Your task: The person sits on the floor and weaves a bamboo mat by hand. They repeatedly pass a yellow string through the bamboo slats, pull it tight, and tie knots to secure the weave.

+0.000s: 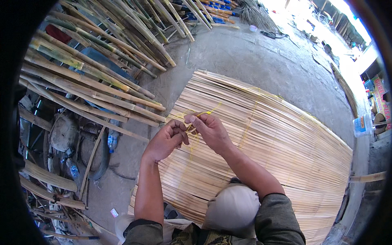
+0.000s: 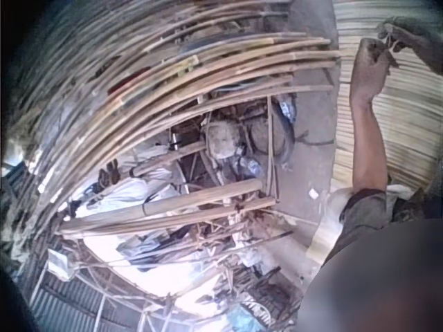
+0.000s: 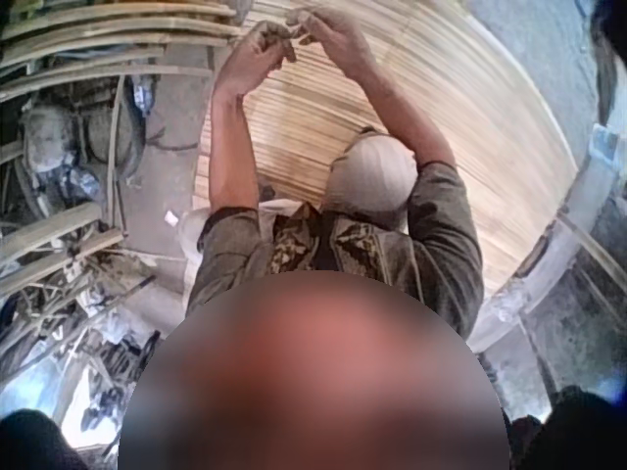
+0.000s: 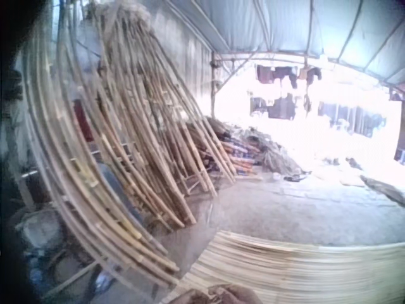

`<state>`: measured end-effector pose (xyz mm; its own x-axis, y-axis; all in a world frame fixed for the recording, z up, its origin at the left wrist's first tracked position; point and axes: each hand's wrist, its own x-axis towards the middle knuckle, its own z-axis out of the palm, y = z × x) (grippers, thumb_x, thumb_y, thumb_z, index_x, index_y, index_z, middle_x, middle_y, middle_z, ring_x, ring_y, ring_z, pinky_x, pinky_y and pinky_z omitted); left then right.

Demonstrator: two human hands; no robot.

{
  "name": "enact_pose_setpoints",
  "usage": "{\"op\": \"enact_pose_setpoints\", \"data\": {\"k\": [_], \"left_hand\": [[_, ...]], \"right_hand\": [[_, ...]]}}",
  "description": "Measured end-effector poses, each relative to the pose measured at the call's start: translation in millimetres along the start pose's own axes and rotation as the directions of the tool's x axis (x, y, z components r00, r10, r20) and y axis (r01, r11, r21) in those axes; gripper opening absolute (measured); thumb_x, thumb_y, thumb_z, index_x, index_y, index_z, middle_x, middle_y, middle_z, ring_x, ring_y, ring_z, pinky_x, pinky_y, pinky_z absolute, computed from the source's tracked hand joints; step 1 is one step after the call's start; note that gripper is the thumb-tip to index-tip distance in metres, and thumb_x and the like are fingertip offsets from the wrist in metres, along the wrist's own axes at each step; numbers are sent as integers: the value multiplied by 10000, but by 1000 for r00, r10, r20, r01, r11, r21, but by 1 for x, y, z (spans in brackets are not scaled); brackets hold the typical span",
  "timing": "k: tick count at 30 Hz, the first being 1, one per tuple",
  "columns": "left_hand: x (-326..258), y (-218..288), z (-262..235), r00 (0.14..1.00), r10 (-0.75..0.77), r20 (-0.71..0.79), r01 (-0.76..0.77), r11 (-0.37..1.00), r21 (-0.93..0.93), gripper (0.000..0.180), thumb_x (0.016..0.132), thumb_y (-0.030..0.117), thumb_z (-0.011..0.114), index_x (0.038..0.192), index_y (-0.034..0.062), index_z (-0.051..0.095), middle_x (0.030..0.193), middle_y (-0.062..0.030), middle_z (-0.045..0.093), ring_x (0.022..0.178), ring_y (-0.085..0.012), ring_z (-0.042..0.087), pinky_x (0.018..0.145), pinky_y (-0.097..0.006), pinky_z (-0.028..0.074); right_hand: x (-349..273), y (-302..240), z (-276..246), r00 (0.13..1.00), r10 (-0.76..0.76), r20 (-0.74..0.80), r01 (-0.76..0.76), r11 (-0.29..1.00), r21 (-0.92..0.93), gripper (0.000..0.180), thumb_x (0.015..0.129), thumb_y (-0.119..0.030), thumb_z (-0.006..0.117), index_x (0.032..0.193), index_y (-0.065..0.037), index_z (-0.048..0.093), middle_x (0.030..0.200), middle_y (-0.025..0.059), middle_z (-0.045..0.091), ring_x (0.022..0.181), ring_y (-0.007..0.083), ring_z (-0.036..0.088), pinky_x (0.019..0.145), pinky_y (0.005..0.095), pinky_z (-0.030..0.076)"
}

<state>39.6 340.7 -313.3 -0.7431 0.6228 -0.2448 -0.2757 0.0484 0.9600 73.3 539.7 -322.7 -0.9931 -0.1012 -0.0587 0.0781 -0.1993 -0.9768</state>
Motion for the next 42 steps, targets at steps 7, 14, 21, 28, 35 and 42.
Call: {"op": "enact_pose_setpoints", "data": {"k": [7,14,21,28,35,42], "left_hand": [[-9,27,2,933,202,-297,-178,978,109,157,1015,109,623,1136,9,630,918,-10,650,821,-54,558,744,-236,477],[-33,71,13,750,548,-369,-553,827,103,314,924,55,733,1225,56,645,1029,-17,613,874,-76,546,753,-226,472],[-39,79,-2,769,601,-218,-514,784,349,179,893,48,767,1067,35,728,1024,-70,703,926,-136,657,797,-284,530],[-34,71,-4,808,542,-229,-563,826,-32,128,963,22,695,1089,-2,689,978,-55,705,908,-106,652,824,-268,537],[-35,73,-1,843,521,-134,-538,808,-242,103,979,-9,660,1081,-22,663,969,-60,701,913,-103,650,831,-258,537],[-30,69,-1,885,409,-221,-453,867,-210,110,974,5,677,1083,-17,672,969,-38,692,894,-80,627,831,-248,533]], "right_hand": [[-1,-58,9,994,-83,74,105,922,-374,316,1109,-242,468,1177,-18,680,723,33,617,706,94,601,686,296,513],[-13,-107,40,963,-218,158,250,504,-826,165,998,-167,571,953,-33,655,646,198,590,560,366,599,529,438,448],[-20,-125,65,975,-165,148,198,348,-917,152,983,-194,579,983,-48,621,718,201,636,701,397,660,625,492,482],[-31,-126,84,957,-291,-17,196,687,-700,170,1011,-123,586,1153,-30,567,849,142,671,789,263,712,698,387,529],[-33,-117,88,935,-334,-121,190,758,-624,127,999,-104,624,1065,3,630,891,129,697,808,208,721,719,330,555],[-33,-113,79,902,-424,-85,228,634,-739,71,993,-53,651,1027,2,621,890,73,683,791,107,659,737,271,543]]}}
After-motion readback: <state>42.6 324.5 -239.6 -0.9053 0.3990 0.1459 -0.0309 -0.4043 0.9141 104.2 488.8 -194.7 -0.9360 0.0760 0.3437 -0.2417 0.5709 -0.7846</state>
